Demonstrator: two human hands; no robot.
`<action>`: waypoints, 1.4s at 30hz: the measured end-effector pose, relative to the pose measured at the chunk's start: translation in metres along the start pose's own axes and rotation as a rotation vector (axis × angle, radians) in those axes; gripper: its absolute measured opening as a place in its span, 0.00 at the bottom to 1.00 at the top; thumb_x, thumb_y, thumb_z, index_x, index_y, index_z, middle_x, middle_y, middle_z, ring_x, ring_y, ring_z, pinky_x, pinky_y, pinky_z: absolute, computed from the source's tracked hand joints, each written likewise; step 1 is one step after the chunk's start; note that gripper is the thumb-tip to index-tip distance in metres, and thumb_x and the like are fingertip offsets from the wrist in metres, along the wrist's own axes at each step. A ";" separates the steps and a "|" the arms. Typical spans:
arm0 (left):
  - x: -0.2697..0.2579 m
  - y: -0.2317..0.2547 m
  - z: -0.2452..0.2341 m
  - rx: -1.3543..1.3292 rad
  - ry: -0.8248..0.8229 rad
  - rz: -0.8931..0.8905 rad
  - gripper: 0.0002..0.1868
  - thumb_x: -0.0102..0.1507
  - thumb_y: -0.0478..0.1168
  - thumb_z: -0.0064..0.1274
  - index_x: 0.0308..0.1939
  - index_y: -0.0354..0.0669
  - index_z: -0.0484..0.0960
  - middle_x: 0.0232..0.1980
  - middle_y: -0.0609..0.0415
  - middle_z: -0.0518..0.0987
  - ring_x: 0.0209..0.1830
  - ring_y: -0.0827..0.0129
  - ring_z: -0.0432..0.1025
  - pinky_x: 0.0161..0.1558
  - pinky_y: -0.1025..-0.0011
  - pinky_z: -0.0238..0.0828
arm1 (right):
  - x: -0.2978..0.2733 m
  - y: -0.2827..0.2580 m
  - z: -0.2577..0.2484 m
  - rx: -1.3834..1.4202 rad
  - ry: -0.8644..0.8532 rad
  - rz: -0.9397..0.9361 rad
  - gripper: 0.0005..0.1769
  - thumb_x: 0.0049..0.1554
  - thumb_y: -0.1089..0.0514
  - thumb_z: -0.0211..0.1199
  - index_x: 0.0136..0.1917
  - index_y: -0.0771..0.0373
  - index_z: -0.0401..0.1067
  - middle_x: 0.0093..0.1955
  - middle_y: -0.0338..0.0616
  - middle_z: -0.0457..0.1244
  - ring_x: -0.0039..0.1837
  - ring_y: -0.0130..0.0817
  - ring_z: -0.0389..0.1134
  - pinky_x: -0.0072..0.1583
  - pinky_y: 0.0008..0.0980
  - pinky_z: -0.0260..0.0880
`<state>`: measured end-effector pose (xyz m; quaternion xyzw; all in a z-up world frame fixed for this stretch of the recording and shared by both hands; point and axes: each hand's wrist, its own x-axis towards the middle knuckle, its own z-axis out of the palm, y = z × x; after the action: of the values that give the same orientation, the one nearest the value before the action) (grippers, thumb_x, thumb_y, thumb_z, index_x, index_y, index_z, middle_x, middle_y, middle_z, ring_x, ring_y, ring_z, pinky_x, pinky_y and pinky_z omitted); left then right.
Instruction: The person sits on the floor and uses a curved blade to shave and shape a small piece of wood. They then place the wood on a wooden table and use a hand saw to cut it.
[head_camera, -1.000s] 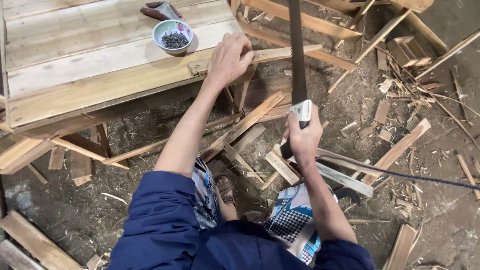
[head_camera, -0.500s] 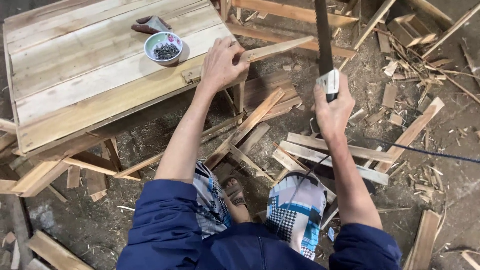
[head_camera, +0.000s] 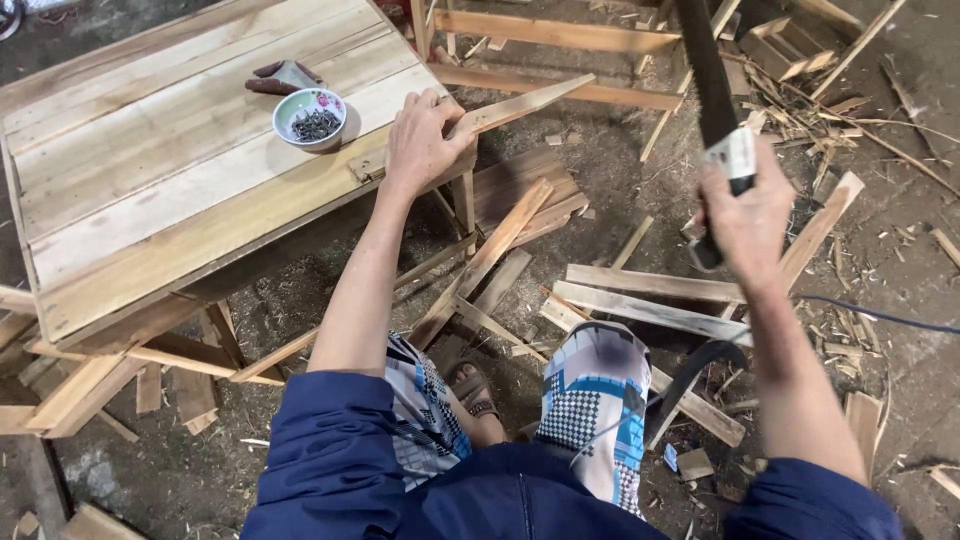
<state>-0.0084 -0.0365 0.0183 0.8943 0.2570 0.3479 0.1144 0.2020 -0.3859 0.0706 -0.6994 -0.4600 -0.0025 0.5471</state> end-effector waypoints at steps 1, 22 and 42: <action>0.001 0.000 0.000 0.014 -0.018 -0.013 0.13 0.62 0.51 0.56 0.34 0.47 0.85 0.38 0.56 0.69 0.42 0.63 0.64 0.43 0.64 0.66 | -0.001 -0.006 -0.011 -0.074 -0.007 0.040 0.13 0.70 0.65 0.57 0.66 0.72 0.62 0.39 0.46 0.60 0.33 0.32 0.61 0.31 0.31 0.64; 0.002 -0.021 0.010 -0.007 -0.114 -0.050 0.18 0.56 0.57 0.64 0.44 0.56 0.85 0.42 0.56 0.68 0.50 0.55 0.65 0.51 0.55 0.67 | -0.001 -0.035 0.077 0.433 0.347 0.198 0.10 0.62 0.61 0.59 0.53 0.58 0.59 0.30 0.44 0.63 0.26 0.31 0.66 0.27 0.30 0.69; 0.009 -0.026 0.017 -0.001 -0.127 -0.107 0.16 0.56 0.54 0.65 0.43 0.54 0.83 0.43 0.57 0.71 0.52 0.56 0.67 0.53 0.56 0.69 | -0.046 -0.028 0.178 0.140 -0.172 0.286 0.16 0.58 0.59 0.59 0.60 0.58 0.70 0.22 0.42 0.63 0.24 0.33 0.66 0.30 0.31 0.65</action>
<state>-0.0006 -0.0103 0.0010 0.8995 0.2966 0.2838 0.1493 0.0687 -0.2788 -0.0032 -0.7156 -0.3998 0.1671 0.5479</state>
